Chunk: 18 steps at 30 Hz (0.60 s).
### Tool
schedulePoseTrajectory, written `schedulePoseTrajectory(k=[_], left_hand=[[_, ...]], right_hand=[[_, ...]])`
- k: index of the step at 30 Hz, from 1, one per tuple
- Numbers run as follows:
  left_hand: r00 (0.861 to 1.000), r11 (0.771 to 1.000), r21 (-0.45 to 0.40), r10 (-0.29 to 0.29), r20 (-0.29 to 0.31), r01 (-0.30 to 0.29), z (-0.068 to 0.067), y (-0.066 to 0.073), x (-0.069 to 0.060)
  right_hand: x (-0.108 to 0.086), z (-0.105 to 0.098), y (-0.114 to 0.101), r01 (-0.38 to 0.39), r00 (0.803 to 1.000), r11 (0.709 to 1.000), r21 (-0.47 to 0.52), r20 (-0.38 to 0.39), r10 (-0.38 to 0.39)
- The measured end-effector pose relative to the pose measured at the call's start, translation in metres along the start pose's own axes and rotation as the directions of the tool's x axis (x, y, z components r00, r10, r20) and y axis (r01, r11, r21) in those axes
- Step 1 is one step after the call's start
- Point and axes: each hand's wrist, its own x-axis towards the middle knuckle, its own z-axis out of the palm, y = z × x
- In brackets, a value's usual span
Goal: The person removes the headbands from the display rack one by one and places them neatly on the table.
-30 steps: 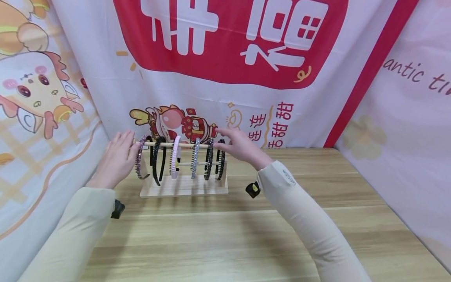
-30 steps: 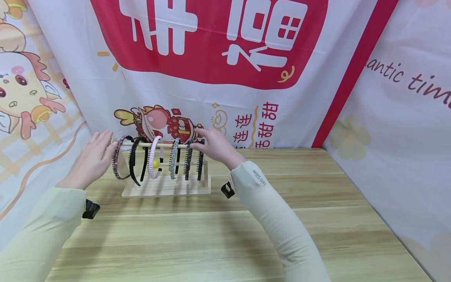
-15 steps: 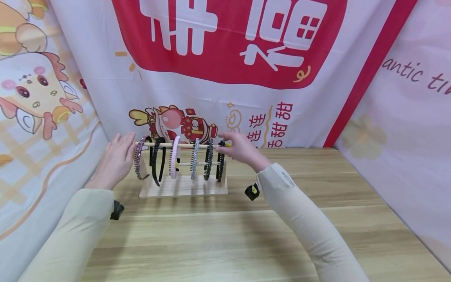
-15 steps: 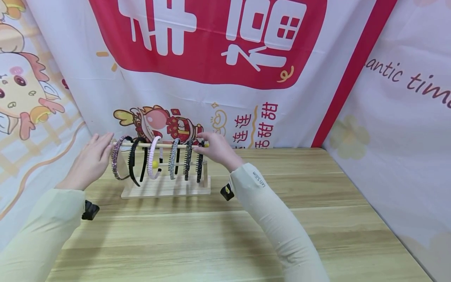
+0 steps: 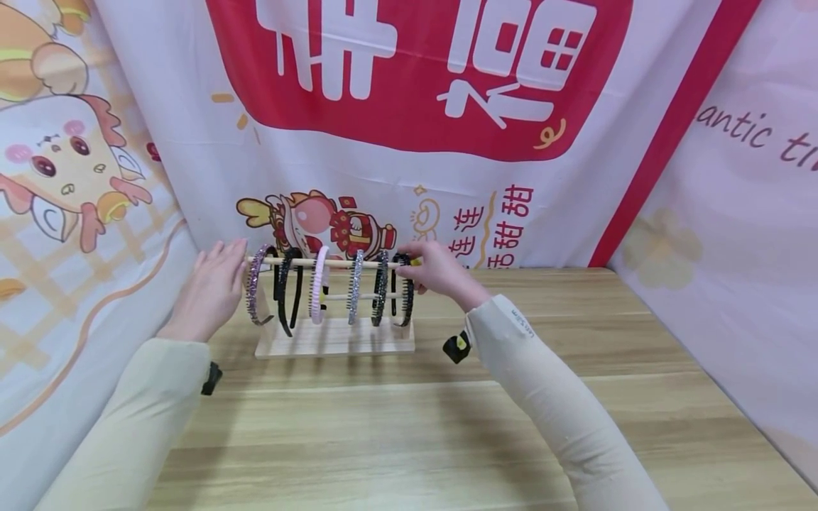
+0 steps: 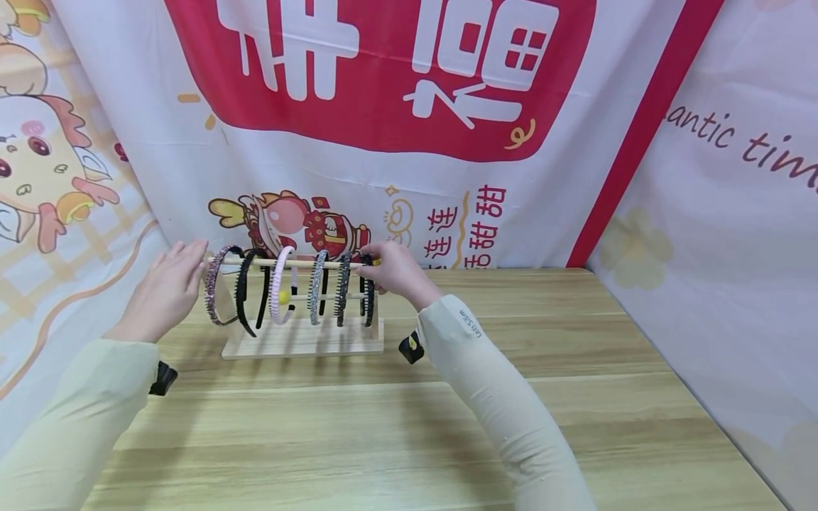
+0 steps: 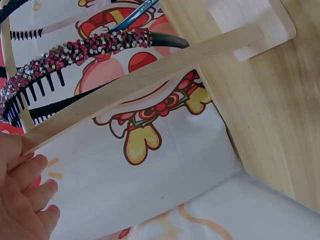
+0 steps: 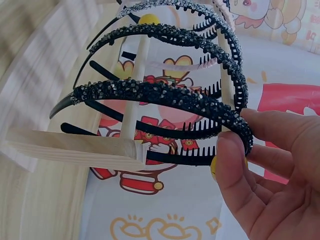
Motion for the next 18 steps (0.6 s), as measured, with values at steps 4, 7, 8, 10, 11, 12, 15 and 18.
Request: schedulePoseTrajectory(k=[4, 7, 8, 10, 11, 12, 15, 18], left_hand=[[1.0, 1.0, 0.024, 0.003, 0.01, -0.003, -0.001, 0.002, 0.001], [1.0, 0.999, 0.034, 0.003, 0.013, -0.003, -0.002, 0.003, 0.001], [1.0, 0.999, 0.035, 0.004, 0.015, -0.005, -0.002, 0.003, 0.001], [1.0, 0.999, 0.039, 0.006, 0.018, -0.007, -0.003, 0.003, 0.001], [1.0, 0.999, 0.041, 0.007, 0.022, -0.008, -0.003, 0.003, 0.001], [1.0, 0.999, 0.044, 0.007, 0.026, -0.008, -0.003, 0.003, 0.001], [0.999, 0.999, 0.047, 0.009, 0.031, -0.01, -0.003, 0.003, 0.001], [0.999, 0.999, 0.05, 0.014, 0.03, -0.015, -0.004, 0.002, 0.0]], right_hand=[[0.0, -0.002, 0.0, 0.007, 1.0, 1.0, -0.006, -0.018, -0.007], [-0.001, -0.006, -0.001, 0.031, 0.999, 0.999, -0.01, -0.039, -0.031], [-0.002, -0.007, -0.001, 0.036, 0.998, 0.999, -0.012, -0.045, -0.036], [-0.004, -0.011, -0.002, 0.05, 0.997, 0.999, -0.004, -0.055, -0.05], [-0.004, -0.013, -0.003, 0.057, 0.996, 0.998, -0.001, -0.061, -0.057], [-0.005, -0.015, -0.004, 0.059, 0.996, 0.998, 0.004, -0.068, -0.059], [-0.009, -0.022, -0.009, 0.065, 0.995, 0.998, 0.023, -0.081, -0.063], [-0.012, -0.029, -0.013, 0.07, 0.993, 0.997, 0.03, -0.097, -0.067]])
